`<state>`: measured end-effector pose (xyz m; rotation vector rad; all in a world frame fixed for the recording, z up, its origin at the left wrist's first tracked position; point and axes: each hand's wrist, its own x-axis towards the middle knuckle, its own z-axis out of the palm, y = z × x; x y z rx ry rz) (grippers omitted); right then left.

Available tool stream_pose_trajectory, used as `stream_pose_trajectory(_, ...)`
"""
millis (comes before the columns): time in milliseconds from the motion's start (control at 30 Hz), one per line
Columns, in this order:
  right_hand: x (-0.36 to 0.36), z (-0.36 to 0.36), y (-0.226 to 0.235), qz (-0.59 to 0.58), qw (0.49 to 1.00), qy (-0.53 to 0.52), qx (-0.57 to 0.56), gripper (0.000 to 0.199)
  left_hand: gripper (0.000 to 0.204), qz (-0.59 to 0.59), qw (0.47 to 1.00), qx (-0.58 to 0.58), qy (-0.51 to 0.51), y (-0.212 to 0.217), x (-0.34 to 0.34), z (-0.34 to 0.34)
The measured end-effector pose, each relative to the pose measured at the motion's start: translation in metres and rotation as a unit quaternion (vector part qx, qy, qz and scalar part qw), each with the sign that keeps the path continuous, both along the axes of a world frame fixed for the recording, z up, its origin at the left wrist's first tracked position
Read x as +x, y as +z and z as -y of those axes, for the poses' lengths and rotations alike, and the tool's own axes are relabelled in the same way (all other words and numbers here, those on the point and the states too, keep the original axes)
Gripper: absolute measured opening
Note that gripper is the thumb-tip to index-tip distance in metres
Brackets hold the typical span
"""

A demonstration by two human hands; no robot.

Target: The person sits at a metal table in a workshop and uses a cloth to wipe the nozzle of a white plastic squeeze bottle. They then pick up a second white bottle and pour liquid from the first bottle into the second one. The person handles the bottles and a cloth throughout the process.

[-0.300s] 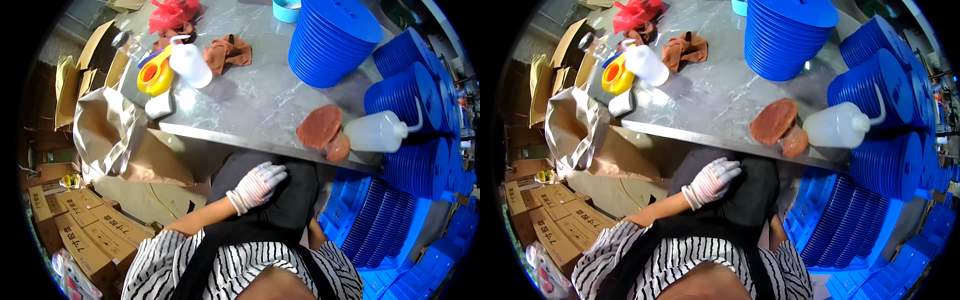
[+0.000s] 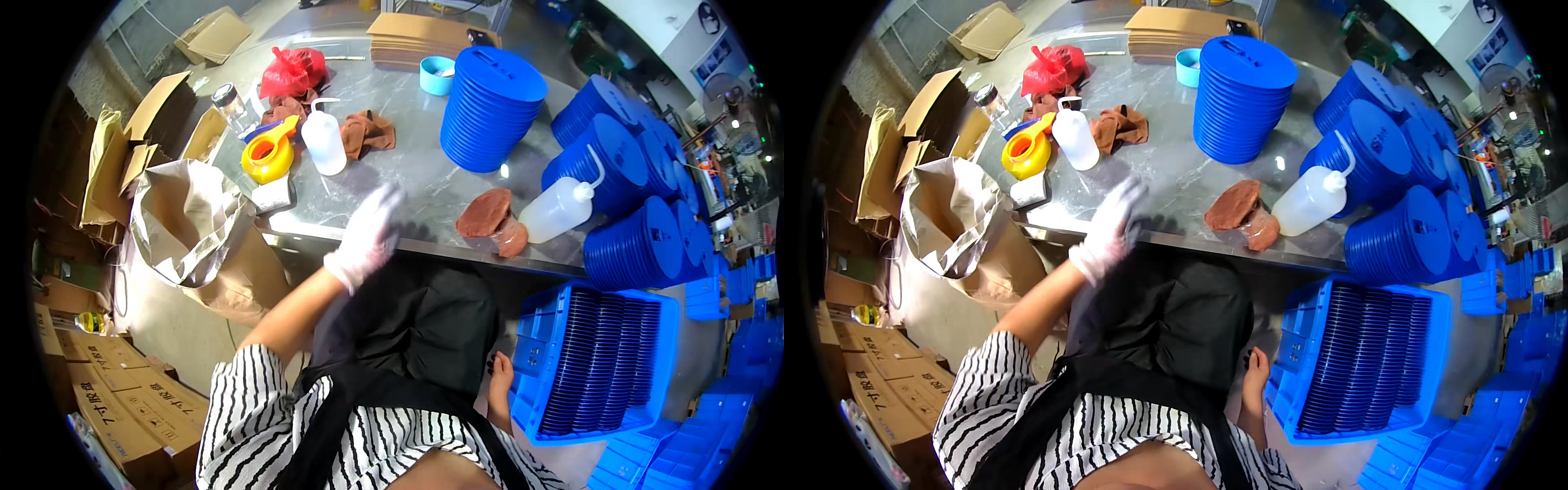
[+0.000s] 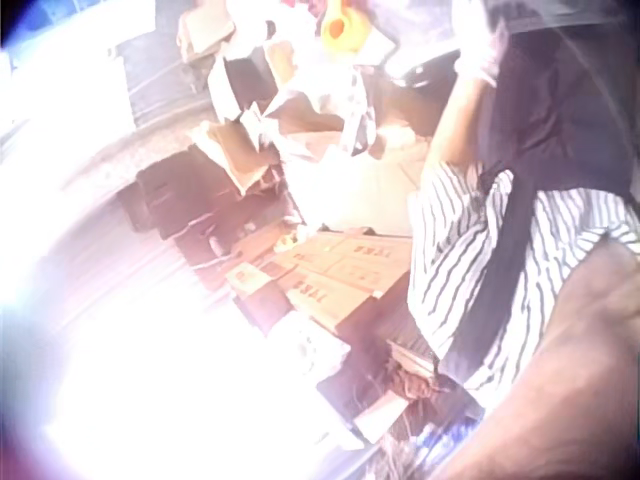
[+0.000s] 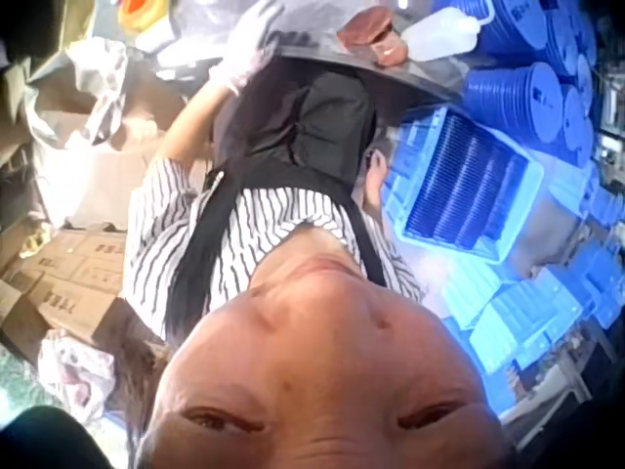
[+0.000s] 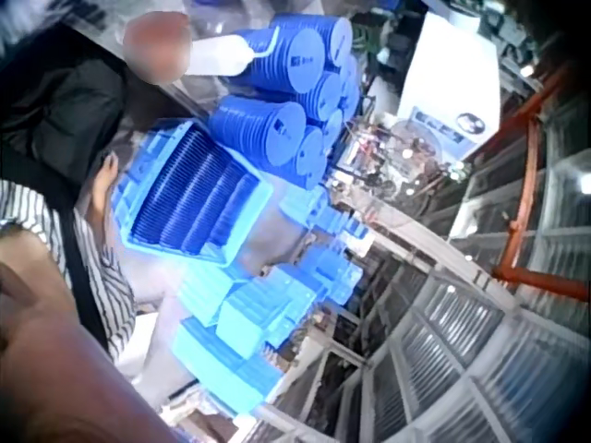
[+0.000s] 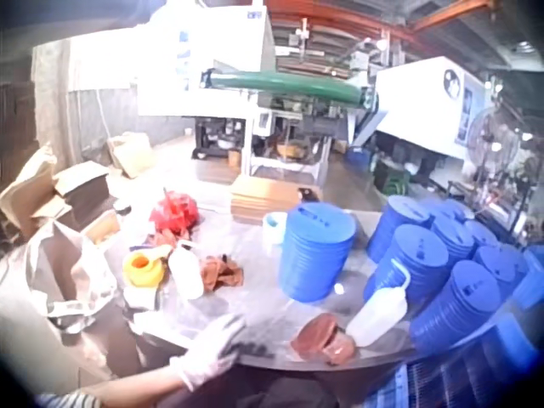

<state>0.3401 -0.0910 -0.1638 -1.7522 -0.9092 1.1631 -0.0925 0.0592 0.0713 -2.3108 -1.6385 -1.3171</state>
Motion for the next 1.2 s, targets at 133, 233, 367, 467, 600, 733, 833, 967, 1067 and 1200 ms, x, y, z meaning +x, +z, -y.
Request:
stream_pose_trajectory(133, -0.018, -0.001, 0.087, 0.000, 0.995, 0.014, 0.094, 0.026, 0.053, -0.048, 0.961, -0.110, 0.248, -0.007, -0.036, -0.101)
stream_pose_trajectory(233, -0.042, -0.019, 0.151, 0.078, 0.976, 0.067, 0.194, 0.024, 0.059, 0.009, 0.892, -0.318, 0.320, -0.008, -0.048, -0.146)
stream_pose_trajectory(367, -0.074, -0.012, 0.208, 0.155, 0.946, 0.119, 0.257, 0.019, 0.047, -0.006, 0.855, -0.352, 0.380, -0.025, -0.032, -0.160)
stream_pose_trajectory(467, -0.087, -0.019, 0.215, 0.120, 0.940, 0.153, 0.280, 0.019, 0.041, 0.111, 0.929, -0.228, 0.270, -0.022, -0.040, -0.142)
stream_pose_trajectory(600, -0.114, -0.054, 0.238, 0.021, 0.925, 0.192, 0.326, 0.022, 0.033, 0.379, 0.924, -0.035, 0.028, 0.006, -0.002, -0.082)
stream_pose_trajectory(733, -0.180, -0.101, 0.266, -0.201, 0.908, 0.236, 0.281, 0.062, 0.034, 0.534, 0.826, -0.115, -0.139, 0.058, 0.029, 0.016)
stream_pose_trajectory(833, -0.233, -0.117, 0.275, -0.331, 0.882, 0.265, 0.207, 0.073, 0.038, 0.548, 0.785, -0.214, -0.194, 0.091, 0.042, 0.068)
stream_pose_trajectory(967, -0.258, -0.122, 0.272, -0.308, 0.858, 0.299, 0.283, 0.043, 0.038, 0.588, 0.707, -0.308, -0.244, 0.115, 0.038, 0.084)
stream_pose_trajectory(1067, -0.250, -0.128, 0.278, -0.178, 0.871, 0.319, 0.328, 0.042, 0.040, 0.519, 0.758, -0.313, -0.241, 0.126, 0.033, 0.076)
stream_pose_trajectory(1200, -0.242, -0.137, 0.288, 0.001, 0.869, 0.277, 0.411, 0.038, 0.041, 0.462, 0.806, -0.294, -0.227, 0.138, 0.033, 0.063)
